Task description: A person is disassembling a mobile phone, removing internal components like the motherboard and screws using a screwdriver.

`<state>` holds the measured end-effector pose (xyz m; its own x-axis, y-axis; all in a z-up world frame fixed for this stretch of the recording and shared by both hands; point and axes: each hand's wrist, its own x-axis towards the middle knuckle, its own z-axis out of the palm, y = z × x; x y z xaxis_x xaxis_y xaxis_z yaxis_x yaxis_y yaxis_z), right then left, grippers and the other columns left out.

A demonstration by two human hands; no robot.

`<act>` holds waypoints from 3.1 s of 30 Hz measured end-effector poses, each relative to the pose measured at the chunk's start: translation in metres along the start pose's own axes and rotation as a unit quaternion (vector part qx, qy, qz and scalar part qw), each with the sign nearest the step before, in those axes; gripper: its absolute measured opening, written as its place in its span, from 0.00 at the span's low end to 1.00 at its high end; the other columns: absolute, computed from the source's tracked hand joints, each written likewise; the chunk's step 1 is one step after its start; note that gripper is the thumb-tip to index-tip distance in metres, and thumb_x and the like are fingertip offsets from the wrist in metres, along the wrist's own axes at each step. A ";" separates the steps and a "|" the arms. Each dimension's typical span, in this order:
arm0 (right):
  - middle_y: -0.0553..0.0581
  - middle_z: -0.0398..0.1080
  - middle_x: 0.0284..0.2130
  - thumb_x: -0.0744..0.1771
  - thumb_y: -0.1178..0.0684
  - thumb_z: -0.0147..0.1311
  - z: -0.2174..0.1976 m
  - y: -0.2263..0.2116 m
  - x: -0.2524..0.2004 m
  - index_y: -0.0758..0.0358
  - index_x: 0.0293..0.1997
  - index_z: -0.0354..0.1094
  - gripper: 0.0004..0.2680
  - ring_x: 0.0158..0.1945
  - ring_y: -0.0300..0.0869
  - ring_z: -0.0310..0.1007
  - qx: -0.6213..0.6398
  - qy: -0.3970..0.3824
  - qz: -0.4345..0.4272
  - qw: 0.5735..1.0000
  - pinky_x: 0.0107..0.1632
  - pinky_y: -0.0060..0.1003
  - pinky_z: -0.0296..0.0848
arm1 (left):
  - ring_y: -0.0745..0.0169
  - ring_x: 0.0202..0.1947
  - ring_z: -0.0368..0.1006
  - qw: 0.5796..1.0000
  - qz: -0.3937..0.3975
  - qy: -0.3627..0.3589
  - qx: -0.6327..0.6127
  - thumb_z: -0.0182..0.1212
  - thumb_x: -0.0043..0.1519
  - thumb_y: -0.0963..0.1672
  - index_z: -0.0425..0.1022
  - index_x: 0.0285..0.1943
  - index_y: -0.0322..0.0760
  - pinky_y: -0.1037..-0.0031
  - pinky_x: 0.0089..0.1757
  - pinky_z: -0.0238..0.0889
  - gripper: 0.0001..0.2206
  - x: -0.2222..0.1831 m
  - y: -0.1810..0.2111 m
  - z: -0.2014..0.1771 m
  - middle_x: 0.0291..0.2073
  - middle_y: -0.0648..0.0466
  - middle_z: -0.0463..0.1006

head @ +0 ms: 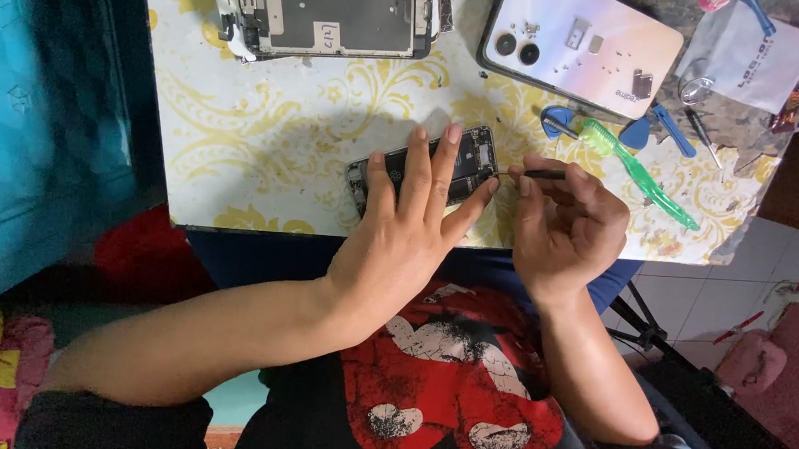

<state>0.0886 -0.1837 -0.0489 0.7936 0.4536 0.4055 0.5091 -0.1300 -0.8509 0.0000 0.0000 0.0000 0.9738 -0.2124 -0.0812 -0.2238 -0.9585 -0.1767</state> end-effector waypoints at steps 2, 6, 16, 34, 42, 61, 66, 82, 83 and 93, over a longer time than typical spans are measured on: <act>0.79 0.69 0.49 0.72 0.73 0.51 0.000 -0.001 0.001 0.60 0.67 0.51 0.19 0.52 0.57 0.78 -0.005 -0.003 -0.002 1.000 0.54 0.46 0.85 | 0.28 0.70 0.57 1.000 0.002 -0.001 0.002 0.46 0.75 0.50 0.47 0.84 0.56 0.45 0.57 0.65 0.27 0.000 -0.001 -0.001 0.73 0.28 0.50; 0.80 0.70 0.49 0.71 0.75 0.51 0.000 -0.001 -0.001 0.58 0.66 0.52 0.20 0.50 0.58 0.79 -0.019 -0.002 0.003 1.000 0.52 0.45 0.84 | 0.29 0.70 0.57 1.000 0.007 -0.010 0.004 0.46 0.75 0.51 0.42 0.84 0.54 0.45 0.58 0.64 0.29 0.000 0.000 0.002 0.73 0.28 0.51; 0.76 0.71 0.45 0.71 0.74 0.54 -0.001 0.000 0.004 0.60 0.67 0.54 0.20 0.50 0.59 0.80 -0.061 -0.015 -0.048 0.997 0.50 0.47 0.86 | 0.28 0.70 0.57 1.000 0.007 0.002 0.000 0.44 0.76 0.51 0.44 0.84 0.53 0.45 0.58 0.65 0.27 -0.001 -0.001 0.000 0.72 0.27 0.51; 0.74 0.72 0.44 0.70 0.74 0.56 -0.001 0.002 0.004 0.60 0.64 0.56 0.18 0.46 0.61 0.82 -0.108 -0.019 -0.108 0.988 0.47 0.51 0.85 | 0.28 0.71 0.56 0.999 0.002 0.026 -0.019 0.45 0.75 0.55 0.47 0.84 0.54 0.45 0.59 0.63 0.29 -0.004 0.000 0.007 0.73 0.29 0.52; 0.73 0.72 0.44 0.70 0.74 0.56 -0.001 0.002 0.002 0.60 0.63 0.57 0.18 0.47 0.60 0.82 -0.113 -0.018 -0.103 0.988 0.48 0.51 0.85 | 0.31 0.70 0.58 0.999 -0.012 0.047 -0.017 0.47 0.76 0.54 0.52 0.83 0.55 0.48 0.58 0.64 0.26 -0.003 -0.002 0.005 0.72 0.31 0.54; 0.70 0.72 0.41 0.74 0.64 0.53 -0.010 -0.012 0.012 0.63 0.60 0.60 0.09 0.42 0.62 0.83 -0.159 -0.017 -0.140 0.977 0.42 0.51 0.84 | 0.28 0.71 0.55 0.999 -0.007 0.030 -0.042 0.46 0.76 0.53 0.44 0.84 0.56 0.45 0.60 0.61 0.28 -0.005 0.000 0.009 0.73 0.29 0.52; 0.70 0.78 0.43 0.72 0.66 0.61 -0.025 -0.059 0.049 0.76 0.52 0.69 0.05 0.45 0.60 0.82 -0.259 -0.169 -0.055 0.949 0.49 0.50 0.81 | 0.30 0.71 0.55 0.999 -0.007 0.035 -0.034 0.50 0.74 0.56 0.43 0.84 0.56 0.47 0.60 0.63 0.31 -0.006 -0.001 0.009 0.73 0.30 0.51; 0.49 0.53 0.18 0.81 0.40 0.65 -0.047 -0.070 0.097 0.55 0.28 0.56 0.25 0.22 0.42 0.51 -0.524 -0.381 -0.201 0.735 0.28 0.39 0.52 | 0.32 0.71 0.56 0.999 -0.020 0.035 -0.025 0.47 0.72 0.54 0.43 0.84 0.60 0.48 0.59 0.60 0.31 -0.010 0.003 0.012 0.74 0.31 0.50; 0.48 0.53 0.19 0.82 0.39 0.60 -0.046 -0.069 0.097 0.53 0.29 0.56 0.24 0.22 0.40 0.50 -0.540 -0.384 -0.210 0.719 0.28 0.37 0.52 | 0.31 0.71 0.55 0.998 -0.025 0.042 -0.038 0.47 0.72 0.54 0.44 0.84 0.60 0.47 0.59 0.60 0.30 -0.009 0.004 0.015 0.74 0.31 0.50; 0.45 0.66 0.23 0.79 0.39 0.55 -0.038 -0.071 0.096 0.46 0.32 0.62 0.17 0.30 0.43 0.74 -0.642 -0.400 -0.241 0.608 0.33 0.37 0.69 | 0.29 0.72 0.53 0.998 -0.025 0.039 -0.049 0.44 0.72 0.51 0.46 0.83 0.61 0.46 0.59 0.59 0.28 -0.009 0.006 0.016 0.75 0.30 0.47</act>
<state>0.1411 -0.1639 0.0633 0.2940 0.9288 -0.2255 0.8670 -0.1598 0.4720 -0.0107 -0.0005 -0.0164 0.9845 -0.1752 0.0032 -0.1744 -0.9813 -0.0812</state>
